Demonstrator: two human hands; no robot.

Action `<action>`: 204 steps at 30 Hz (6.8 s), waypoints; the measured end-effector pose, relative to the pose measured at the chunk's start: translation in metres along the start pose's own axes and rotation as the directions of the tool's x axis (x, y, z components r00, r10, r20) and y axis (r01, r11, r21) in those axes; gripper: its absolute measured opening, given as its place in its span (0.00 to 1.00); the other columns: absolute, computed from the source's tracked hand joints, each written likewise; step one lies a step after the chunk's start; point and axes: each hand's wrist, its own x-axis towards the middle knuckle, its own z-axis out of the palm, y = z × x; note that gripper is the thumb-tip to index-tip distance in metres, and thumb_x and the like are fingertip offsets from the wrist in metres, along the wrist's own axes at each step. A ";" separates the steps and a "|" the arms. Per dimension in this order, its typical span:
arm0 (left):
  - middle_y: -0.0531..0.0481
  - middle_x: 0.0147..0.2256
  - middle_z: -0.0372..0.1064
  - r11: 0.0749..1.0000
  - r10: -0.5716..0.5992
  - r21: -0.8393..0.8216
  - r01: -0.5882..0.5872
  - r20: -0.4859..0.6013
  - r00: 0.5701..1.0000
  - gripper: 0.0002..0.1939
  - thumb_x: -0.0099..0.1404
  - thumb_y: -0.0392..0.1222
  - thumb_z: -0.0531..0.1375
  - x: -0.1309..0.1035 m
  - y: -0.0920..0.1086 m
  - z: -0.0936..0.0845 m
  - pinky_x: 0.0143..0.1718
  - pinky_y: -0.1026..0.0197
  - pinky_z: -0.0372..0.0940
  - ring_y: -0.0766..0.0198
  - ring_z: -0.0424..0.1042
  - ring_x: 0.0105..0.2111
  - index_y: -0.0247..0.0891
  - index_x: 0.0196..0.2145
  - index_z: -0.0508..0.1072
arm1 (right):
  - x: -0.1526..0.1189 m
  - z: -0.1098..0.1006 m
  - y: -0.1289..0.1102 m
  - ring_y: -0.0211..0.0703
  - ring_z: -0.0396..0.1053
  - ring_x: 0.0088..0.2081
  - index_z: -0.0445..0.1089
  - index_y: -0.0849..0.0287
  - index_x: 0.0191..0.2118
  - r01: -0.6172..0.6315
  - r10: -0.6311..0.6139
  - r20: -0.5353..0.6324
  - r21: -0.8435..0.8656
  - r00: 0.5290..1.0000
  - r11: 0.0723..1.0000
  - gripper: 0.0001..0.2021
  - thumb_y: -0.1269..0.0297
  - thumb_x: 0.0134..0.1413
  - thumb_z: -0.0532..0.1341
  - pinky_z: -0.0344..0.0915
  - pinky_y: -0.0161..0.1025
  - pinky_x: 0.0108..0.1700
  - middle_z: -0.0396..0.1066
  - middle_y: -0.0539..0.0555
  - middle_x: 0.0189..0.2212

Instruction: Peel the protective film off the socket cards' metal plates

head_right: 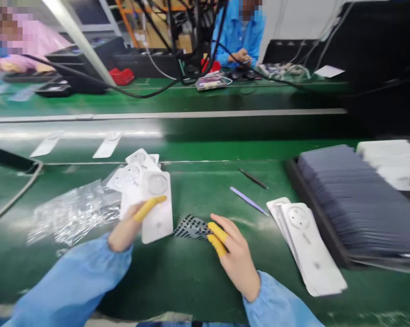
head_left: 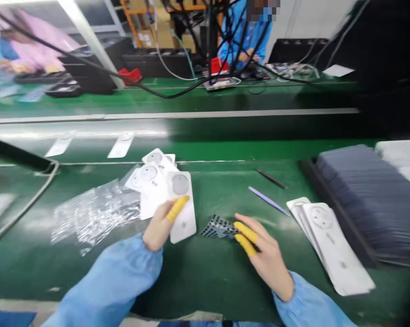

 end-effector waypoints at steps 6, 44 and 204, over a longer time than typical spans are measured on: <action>0.39 0.36 0.77 0.937 -0.176 -0.221 0.270 0.371 0.912 0.29 0.47 0.59 0.68 -0.044 -0.037 0.023 0.35 0.56 0.69 0.54 0.75 0.34 0.30 0.37 0.78 | 0.012 -0.010 -0.001 0.49 0.61 0.59 0.60 0.53 0.59 0.140 -0.131 0.192 -0.038 0.973 0.989 0.21 0.72 0.60 0.55 0.64 0.52 0.57 0.63 0.59 0.57; 0.42 0.53 0.69 0.984 -0.041 -0.178 0.011 -0.165 0.985 0.32 0.64 0.45 0.58 -0.096 -0.057 0.005 0.51 0.53 0.67 0.51 0.68 0.53 0.39 0.63 0.55 | 0.022 0.039 -0.007 0.43 0.68 0.40 0.65 0.56 0.41 0.025 -0.071 0.198 0.226 0.978 0.974 0.05 0.72 0.59 0.56 0.70 0.38 0.38 0.67 0.56 0.38; 0.56 0.16 0.64 0.918 0.054 -0.396 0.005 0.139 0.989 0.14 0.64 0.43 0.60 -0.087 -0.013 0.045 0.17 0.72 0.51 0.75 0.56 0.15 0.34 0.46 0.71 | 0.020 0.008 -0.055 0.53 0.65 0.54 0.74 0.53 0.44 -0.078 0.052 0.064 0.511 0.997 0.856 0.17 0.74 0.62 0.50 0.63 0.56 0.55 0.72 0.53 0.47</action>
